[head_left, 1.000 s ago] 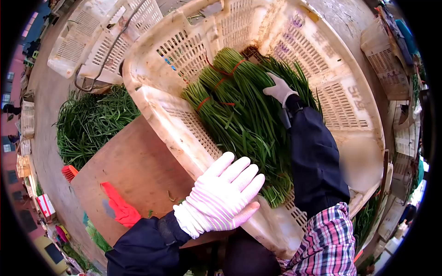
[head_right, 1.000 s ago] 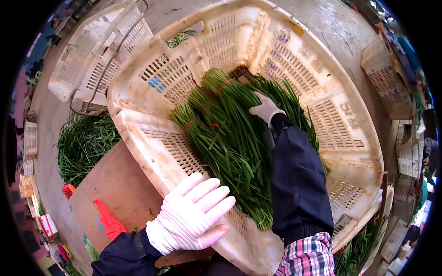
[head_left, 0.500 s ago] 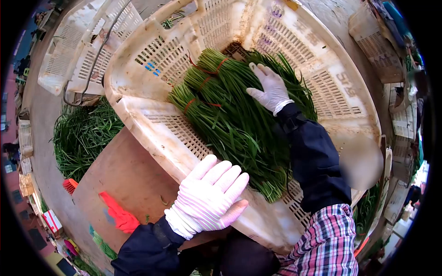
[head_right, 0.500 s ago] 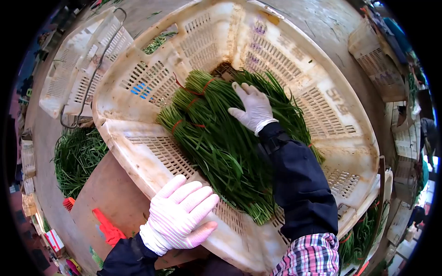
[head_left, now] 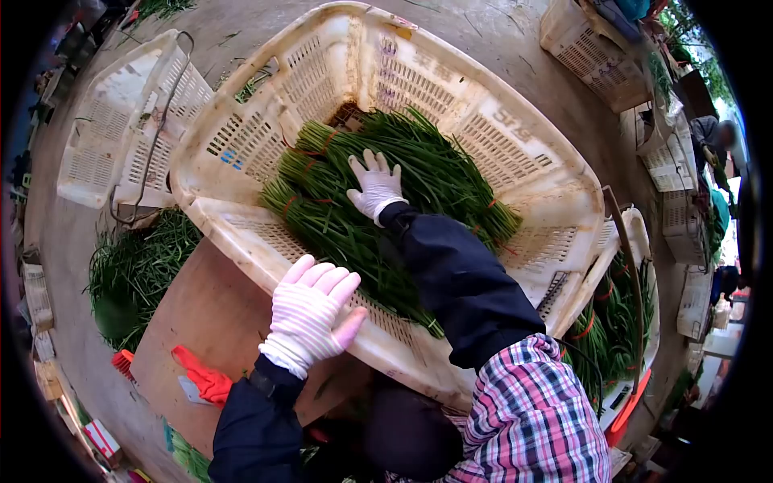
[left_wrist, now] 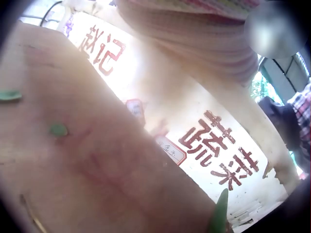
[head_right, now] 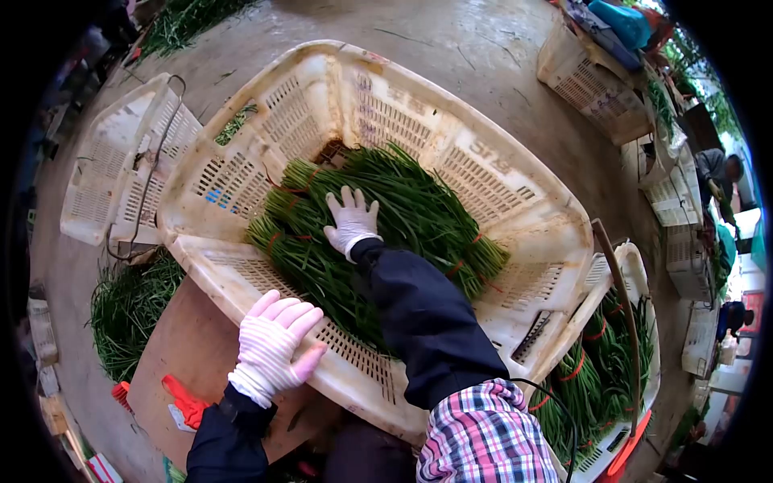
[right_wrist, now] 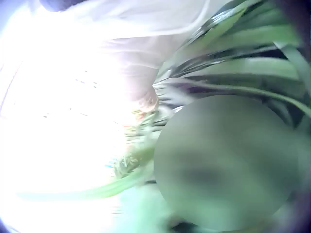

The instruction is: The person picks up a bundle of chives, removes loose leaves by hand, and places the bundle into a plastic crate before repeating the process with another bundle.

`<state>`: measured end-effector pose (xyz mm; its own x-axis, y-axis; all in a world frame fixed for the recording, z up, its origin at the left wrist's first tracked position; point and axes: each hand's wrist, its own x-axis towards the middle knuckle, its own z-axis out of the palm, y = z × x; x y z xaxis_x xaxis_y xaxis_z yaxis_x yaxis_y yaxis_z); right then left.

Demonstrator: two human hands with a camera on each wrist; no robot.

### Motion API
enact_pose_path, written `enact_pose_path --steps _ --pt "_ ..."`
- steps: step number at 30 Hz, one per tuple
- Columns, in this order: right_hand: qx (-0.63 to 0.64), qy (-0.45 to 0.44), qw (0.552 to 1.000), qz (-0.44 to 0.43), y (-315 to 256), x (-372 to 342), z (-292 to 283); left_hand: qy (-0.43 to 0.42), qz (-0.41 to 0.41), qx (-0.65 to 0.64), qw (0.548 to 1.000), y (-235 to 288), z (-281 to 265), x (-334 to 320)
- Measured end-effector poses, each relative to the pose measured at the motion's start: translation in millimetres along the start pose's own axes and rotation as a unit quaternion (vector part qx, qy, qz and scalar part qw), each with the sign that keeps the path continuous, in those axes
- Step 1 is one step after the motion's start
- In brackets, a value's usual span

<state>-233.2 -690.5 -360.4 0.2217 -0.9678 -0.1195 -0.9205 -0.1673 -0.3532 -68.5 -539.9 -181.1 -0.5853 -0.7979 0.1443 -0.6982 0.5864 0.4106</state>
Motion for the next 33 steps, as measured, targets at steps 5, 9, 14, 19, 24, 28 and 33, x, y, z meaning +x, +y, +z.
enact_pose_path --steps 5,9,14,19,24,28,33 --pt "0.308 0.219 0.907 -0.185 -85 -66 -73 -0.025 -0.027 -0.035 0.999 23 -12 -15" --pt "0.506 0.160 0.770 -0.355 -144 -149 -164 -0.021 -0.029 -0.019 0.999 74 -55 -68" --pt "0.478 0.005 0.741 -0.471 -165 -255 -216 0.098 -0.120 0.057 0.986 161 -130 -197" --pt "0.478 -0.110 0.763 -0.422 -183 -314 -221 0.259 -0.434 0.064 0.860 244 -187 -397" --pt "0.457 -0.197 0.757 -0.424 -190 -352 -216 0.460 -0.632 0.025 0.623 358 -133 -544" --pt "0.422 -0.229 0.772 -0.416 -216 -381 -184 0.522 -0.646 -0.004 0.556 370 -33 -645" --pt "0.369 -0.290 0.796 -0.382 -238 -418 -160 0.577 -0.641 -0.139 0.487 337 47 -674"
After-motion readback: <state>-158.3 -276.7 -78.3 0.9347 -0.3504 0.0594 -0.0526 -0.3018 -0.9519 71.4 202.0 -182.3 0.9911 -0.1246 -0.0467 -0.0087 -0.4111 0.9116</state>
